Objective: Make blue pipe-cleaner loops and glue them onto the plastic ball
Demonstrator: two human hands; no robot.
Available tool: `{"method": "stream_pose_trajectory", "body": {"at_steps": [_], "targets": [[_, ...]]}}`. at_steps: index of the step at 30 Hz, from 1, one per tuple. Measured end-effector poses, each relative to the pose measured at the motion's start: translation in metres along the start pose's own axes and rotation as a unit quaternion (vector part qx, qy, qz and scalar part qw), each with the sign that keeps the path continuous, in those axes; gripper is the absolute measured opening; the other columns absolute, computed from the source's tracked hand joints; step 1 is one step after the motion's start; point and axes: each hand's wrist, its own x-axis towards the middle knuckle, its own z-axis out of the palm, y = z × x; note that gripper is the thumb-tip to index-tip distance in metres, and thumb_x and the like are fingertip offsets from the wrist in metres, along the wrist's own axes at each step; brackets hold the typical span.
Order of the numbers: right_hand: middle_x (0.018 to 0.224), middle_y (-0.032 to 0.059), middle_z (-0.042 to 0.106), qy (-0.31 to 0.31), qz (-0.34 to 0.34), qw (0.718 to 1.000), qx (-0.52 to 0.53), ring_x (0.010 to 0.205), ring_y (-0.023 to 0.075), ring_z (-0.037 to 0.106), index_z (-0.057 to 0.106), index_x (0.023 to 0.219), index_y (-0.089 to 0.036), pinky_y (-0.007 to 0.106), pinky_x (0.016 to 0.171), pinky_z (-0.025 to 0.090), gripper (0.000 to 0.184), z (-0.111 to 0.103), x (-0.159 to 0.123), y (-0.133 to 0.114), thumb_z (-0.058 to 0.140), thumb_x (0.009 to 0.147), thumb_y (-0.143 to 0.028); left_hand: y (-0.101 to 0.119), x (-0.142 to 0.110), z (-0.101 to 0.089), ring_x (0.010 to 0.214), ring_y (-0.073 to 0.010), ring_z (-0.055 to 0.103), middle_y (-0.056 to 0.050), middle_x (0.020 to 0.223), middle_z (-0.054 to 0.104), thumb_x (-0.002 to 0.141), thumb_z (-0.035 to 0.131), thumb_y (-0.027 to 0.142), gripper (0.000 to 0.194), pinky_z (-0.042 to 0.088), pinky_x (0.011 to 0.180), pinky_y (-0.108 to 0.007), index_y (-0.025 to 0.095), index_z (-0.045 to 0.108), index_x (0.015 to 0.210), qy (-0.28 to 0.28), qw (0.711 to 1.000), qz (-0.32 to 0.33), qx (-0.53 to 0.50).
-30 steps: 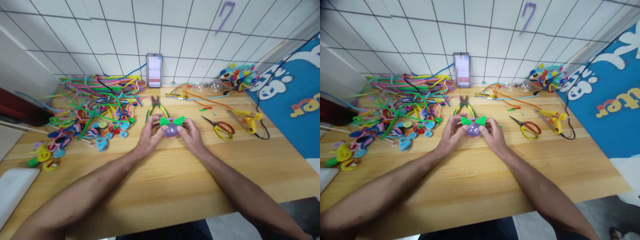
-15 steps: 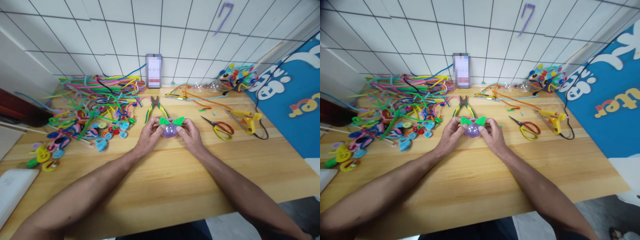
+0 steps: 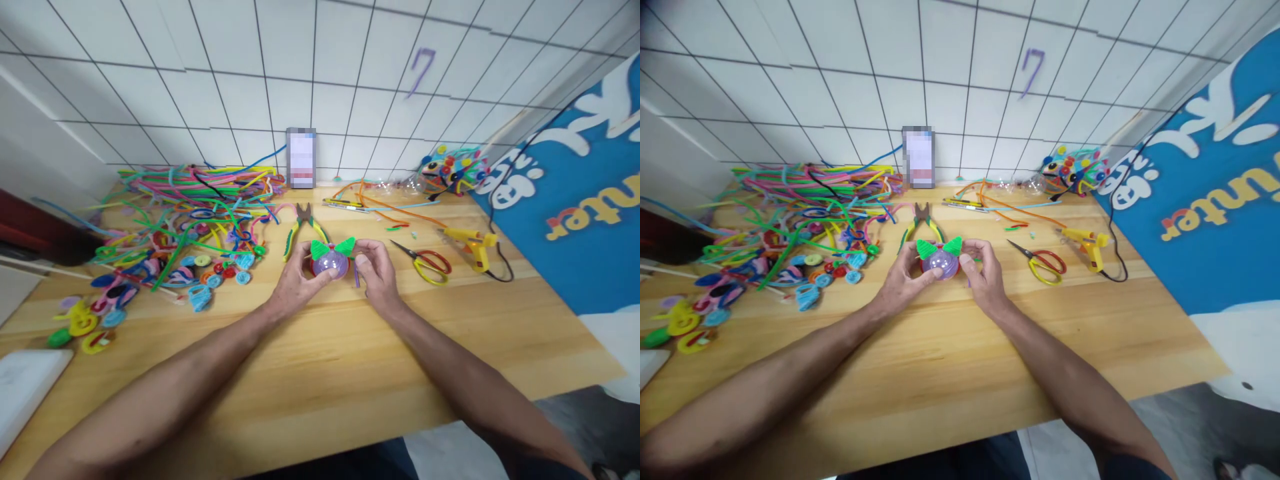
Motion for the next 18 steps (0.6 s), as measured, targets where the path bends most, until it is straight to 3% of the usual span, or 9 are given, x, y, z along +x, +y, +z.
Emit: {"method": "stream_pose_trajectory", "body": {"at_steps": [8,11,15,17,18], "targets": [[0.123,0.0105,0.073,0.052,-0.022,0.998,0.003,0.115,0.0271,0.068,0.064,0.124,-0.026,0.048,0.106,0.052,0.043,-0.001,0.001,0.0,0.062,0.1,-0.061,-0.007,0.003,0.0,0.127,-0.0265,0.066,-0.011,0.137,0.065,0.087,0.082,0.049,0.059,0.05,0.115,-0.047,0.022,0.055,0.132,0.022,1.0,0.011,-0.005],[0.126,0.0117,0.071,0.074,-0.057,0.996,-0.005,0.117,0.028,0.066,0.063,0.127,-0.025,0.049,0.106,0.051,0.041,-0.003,0.002,-0.003,0.061,0.1,-0.056,-0.004,0.003,-0.005,0.144,-0.0293,0.055,-0.014,0.148,0.059,0.09,0.079,0.05,0.063,0.038,0.127,-0.053,0.024,0.051,0.14,0.084,0.996,0.035,0.023],[0.129,0.0111,0.069,0.105,-0.156,0.982,-0.032,0.121,0.0295,0.065,0.062,0.128,-0.027,0.051,0.106,0.051,0.033,-0.01,0.003,-0.024,0.058,0.102,-0.048,0.024,-0.002,-0.017,0.159,-0.0313,0.039,-0.015,0.159,0.049,0.096,0.072,0.053,0.059,0.025,0.135,-0.055,0.025,0.05,0.144,0.164,0.971,0.157,0.07],[0.129,0.0111,0.068,0.109,-0.199,0.973,-0.034,0.123,0.0306,0.065,0.061,0.127,-0.029,0.054,0.107,0.051,0.029,-0.012,0.002,-0.043,0.056,0.103,-0.045,0.048,-0.01,-0.015,0.161,-0.0327,0.036,-0.015,0.163,0.046,0.096,0.071,0.054,0.06,0.026,0.134,-0.055,0.026,0.051,0.145,0.135,0.966,0.214,0.053],[0.129,0.0114,0.068,0.105,-0.219,0.969,-0.03,0.124,0.0312,0.064,0.06,0.128,-0.029,0.056,0.109,0.051,0.028,-0.011,0.001,-0.055,0.055,0.104,-0.043,0.06,-0.015,-0.01,0.16,-0.033,0.038,-0.015,0.164,0.045,0.098,0.068,0.056,0.059,0.03,0.133,-0.055,0.027,0.05,0.147,0.112,0.97,0.213,0.021]]}}
